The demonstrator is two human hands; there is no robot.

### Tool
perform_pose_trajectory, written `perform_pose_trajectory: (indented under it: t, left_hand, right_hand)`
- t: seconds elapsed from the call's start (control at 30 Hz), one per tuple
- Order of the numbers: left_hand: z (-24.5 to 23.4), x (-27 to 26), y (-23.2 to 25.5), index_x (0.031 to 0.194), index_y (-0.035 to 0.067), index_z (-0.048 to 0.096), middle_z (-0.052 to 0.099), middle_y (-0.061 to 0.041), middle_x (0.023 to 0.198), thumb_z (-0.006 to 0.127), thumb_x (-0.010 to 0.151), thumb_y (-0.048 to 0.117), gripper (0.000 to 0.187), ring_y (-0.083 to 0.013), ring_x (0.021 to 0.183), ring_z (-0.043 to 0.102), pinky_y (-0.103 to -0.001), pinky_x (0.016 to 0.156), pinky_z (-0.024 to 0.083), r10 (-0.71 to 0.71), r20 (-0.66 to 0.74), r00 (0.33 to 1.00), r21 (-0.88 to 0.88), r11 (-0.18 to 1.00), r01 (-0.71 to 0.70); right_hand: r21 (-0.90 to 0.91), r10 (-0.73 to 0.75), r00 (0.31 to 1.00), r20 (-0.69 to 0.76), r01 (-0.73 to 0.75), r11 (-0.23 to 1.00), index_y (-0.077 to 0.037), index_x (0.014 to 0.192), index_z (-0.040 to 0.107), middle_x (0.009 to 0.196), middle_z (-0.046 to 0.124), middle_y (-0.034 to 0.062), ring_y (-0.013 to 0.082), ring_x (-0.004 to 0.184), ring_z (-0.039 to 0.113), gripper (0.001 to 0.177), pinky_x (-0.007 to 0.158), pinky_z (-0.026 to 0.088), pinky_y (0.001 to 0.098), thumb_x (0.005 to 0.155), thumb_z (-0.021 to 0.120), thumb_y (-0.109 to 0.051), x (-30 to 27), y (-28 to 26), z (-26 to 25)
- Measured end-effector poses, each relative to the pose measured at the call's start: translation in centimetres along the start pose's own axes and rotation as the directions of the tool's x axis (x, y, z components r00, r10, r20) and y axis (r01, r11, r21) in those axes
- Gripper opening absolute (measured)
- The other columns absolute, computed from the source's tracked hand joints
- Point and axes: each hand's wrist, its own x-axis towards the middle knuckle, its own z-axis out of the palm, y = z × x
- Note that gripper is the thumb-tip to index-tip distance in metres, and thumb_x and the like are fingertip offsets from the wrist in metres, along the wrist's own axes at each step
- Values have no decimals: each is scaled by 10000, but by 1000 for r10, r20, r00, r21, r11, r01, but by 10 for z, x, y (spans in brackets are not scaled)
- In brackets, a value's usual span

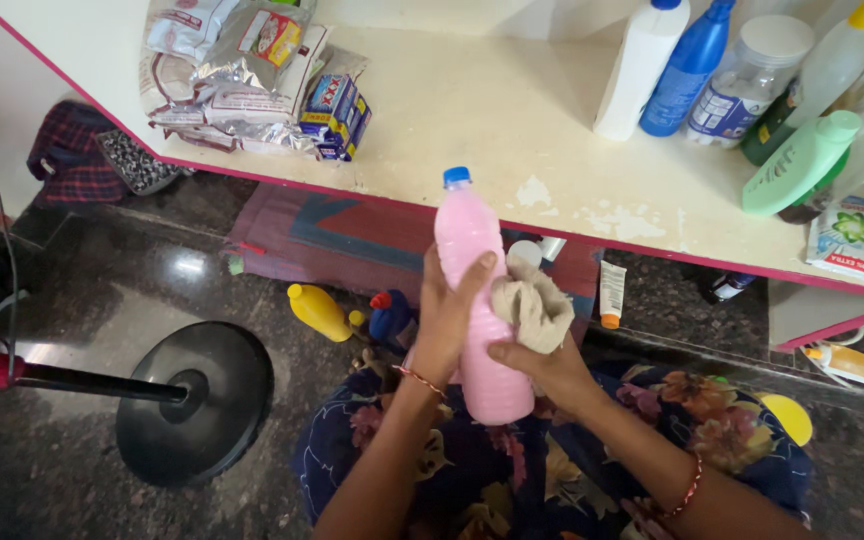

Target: The person sits on the floor and wipes the exterior of two plastic bottles with a cloth. First, a white bottle with a pump is wiped thoroughly, then a pink bottle is wiped in the same manner.

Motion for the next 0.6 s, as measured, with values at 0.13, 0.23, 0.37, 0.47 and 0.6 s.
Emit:
perform_pose_trajectory:
  t: [0.13,0.23,0.37,0.47,0.6]
  left_hand:
    - [5,-6,-15,1439,-44,413,647,-170,1240,735,922,199,656,-199,1053,678,-303,860,596,96,-31,995,32,995,-95]
    - [-6,6,-21,1409,-22,418,655,-144,1181,730,895,175,634,-194,993,689,-308,805,612,139,-62,988,31,990,-137]
    - [-36,23,-17,1381,-35,510,662,-123,1149,689,983,177,485,-171,966,646,-301,804,577,253,-49,966,16,968,-252]
    - [-38,20,-21,1369,-26,544,673,-108,1163,641,1023,206,428,-159,999,655,-298,844,575,213,-21,977,-4,977,-213]
    - [-12,-7,-36,1430,2,517,688,-99,1212,582,1030,230,465,-142,1080,669,-298,912,572,107,165,980,18,994,-112]
  right_hand:
    - [-23,-46,999,-11,46,999,-60,1560,365,1376,553,165,234,1225,578,866,994,543,372,812,799,-91,-2,-12,13]
    - [-400,-371,918,136,394,828,-150,1549,412,1502,356,248,349,1367,448,927,1088,483,461,740,864,-179,-13,-13,23]
    - [-639,-471,801,371,588,496,-250,1479,534,1630,181,304,490,1483,302,866,1144,385,551,702,916,-231,-22,-13,32]
    - [-631,-537,787,304,589,506,-217,1473,522,1615,230,280,458,1466,338,842,1143,402,527,718,892,-243,-14,-14,30]
    - [-540,-590,806,50,519,663,-175,1497,473,1589,332,255,398,1441,411,815,1149,442,474,773,845,-229,14,-28,9]
